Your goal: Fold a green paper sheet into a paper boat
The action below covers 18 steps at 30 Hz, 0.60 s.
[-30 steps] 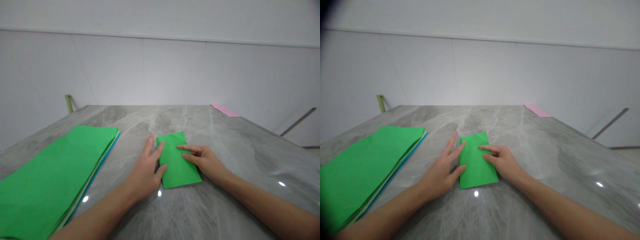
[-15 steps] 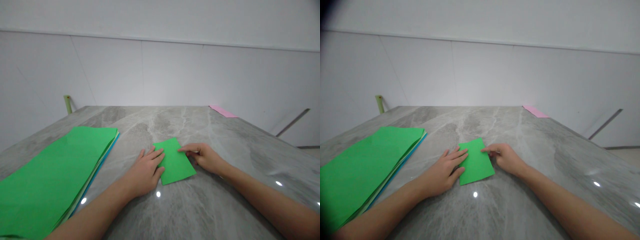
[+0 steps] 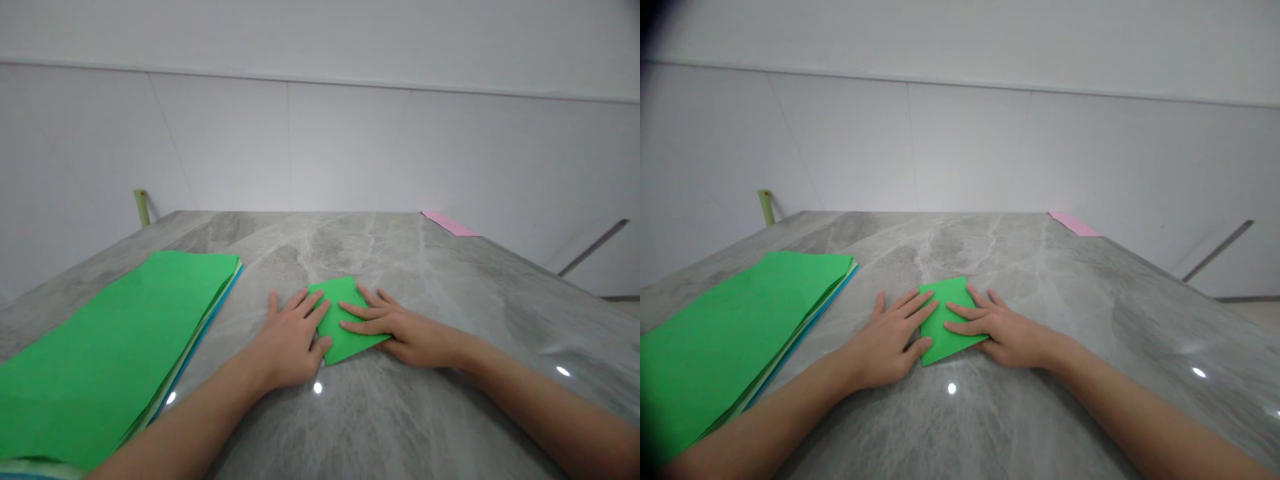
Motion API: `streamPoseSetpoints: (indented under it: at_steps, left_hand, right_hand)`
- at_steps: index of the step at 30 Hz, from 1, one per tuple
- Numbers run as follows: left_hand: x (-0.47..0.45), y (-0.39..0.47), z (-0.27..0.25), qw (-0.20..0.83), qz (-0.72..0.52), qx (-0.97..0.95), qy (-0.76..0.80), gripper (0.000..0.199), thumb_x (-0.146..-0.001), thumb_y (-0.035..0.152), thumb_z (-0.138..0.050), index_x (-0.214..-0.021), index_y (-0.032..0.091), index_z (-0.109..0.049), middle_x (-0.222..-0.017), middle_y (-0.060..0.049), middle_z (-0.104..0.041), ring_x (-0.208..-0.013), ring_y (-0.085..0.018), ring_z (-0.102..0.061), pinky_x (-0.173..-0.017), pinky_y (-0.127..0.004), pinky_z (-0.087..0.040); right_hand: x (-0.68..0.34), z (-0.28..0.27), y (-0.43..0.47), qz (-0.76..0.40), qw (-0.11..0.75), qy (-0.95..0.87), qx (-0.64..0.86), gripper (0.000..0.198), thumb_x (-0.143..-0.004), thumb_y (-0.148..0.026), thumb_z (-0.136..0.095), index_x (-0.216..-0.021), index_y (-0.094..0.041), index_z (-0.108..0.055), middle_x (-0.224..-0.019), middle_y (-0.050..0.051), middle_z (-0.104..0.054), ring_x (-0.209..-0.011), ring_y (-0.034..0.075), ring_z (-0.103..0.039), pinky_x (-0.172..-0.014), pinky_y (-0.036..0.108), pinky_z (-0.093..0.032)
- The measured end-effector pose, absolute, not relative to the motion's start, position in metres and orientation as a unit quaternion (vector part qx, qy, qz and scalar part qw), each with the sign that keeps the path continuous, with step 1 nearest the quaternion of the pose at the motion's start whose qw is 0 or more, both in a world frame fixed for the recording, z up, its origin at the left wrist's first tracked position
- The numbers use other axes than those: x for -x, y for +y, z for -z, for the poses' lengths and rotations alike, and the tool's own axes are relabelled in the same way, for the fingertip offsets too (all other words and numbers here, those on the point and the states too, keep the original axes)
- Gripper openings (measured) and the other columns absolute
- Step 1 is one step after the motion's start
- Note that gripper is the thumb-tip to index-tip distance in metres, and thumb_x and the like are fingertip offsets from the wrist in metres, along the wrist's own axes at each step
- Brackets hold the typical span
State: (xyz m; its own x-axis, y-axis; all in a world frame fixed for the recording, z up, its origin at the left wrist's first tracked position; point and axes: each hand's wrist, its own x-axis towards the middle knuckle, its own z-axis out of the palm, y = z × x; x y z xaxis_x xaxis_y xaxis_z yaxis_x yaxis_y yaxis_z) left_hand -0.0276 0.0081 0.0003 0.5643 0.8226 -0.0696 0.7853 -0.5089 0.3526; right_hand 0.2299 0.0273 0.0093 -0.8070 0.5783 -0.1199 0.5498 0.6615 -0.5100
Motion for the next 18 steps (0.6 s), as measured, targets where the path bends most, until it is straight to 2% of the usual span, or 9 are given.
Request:
streamPoseSetpoints:
  at_steps: [8, 13, 14, 18]
  left_hand:
    - [0.0277, 0.0096, 0.0007, 0.173, -0.050, -0.863, 0.472, 0.059, -0.092, 0.044, -0.043, -0.145, 0.019, -0.036, -0.156, -0.012, -0.026, -0.144, -0.035, -0.019, -0.102, -0.078, -0.004]
    - [0.0261, 0.0099, -0.0006, 0.172, -0.048, -0.864, 0.471, 0.059, -0.092, 0.044, -0.043, -0.144, 0.019, -0.037, -0.155, -0.013, -0.027, -0.144, -0.035, -0.019, -0.101, -0.079, -0.004]
    - [0.0258, 0.0098, -0.0008, 0.174, -0.046, -0.864, 0.470, 0.059, -0.092, 0.044, -0.044, -0.144, 0.019, -0.037, -0.155, -0.013, -0.027, -0.144, -0.035, -0.019, -0.102, -0.078, -0.004]
    - [0.0261, 0.0096, -0.0009, 0.176, -0.040, -0.865, 0.468, 0.061, -0.091, 0.044, -0.046, -0.145, 0.018, -0.036, -0.156, -0.014, -0.026, -0.143, -0.036, -0.019, -0.102, -0.078, -0.004]
  right_hand:
    - [-0.2295, -0.0085, 0.0268, -0.267, 0.020, -0.915, 0.303, 0.063, -0.088, -0.009, -0.046, -0.143, -0.039, -0.037, -0.154, 0.000, -0.028, -0.144, 0.033, -0.007, -0.106, 0.074, -0.001]
    - [-0.2304, -0.0114, 0.0267, -0.274, 0.067, -0.913, 0.294, 0.083, -0.066, 0.000, -0.048, -0.143, -0.029, -0.041, -0.149, 0.004, -0.041, -0.143, 0.031, -0.021, -0.111, 0.067, -0.004]
    - [-0.2302, -0.0117, 0.0267, -0.272, 0.078, -0.913, 0.294, 0.083, -0.064, -0.001, -0.050, -0.143, -0.028, -0.042, -0.147, 0.004, -0.043, -0.143, 0.031, -0.023, -0.112, 0.066, -0.004]
    - [-0.2261, -0.0091, 0.0267, -0.265, 0.081, -0.912, 0.303, 0.059, -0.079, -0.012, -0.054, -0.136, -0.028, -0.051, -0.145, 0.005, -0.046, -0.141, 0.030, -0.029, -0.112, 0.066, -0.009]
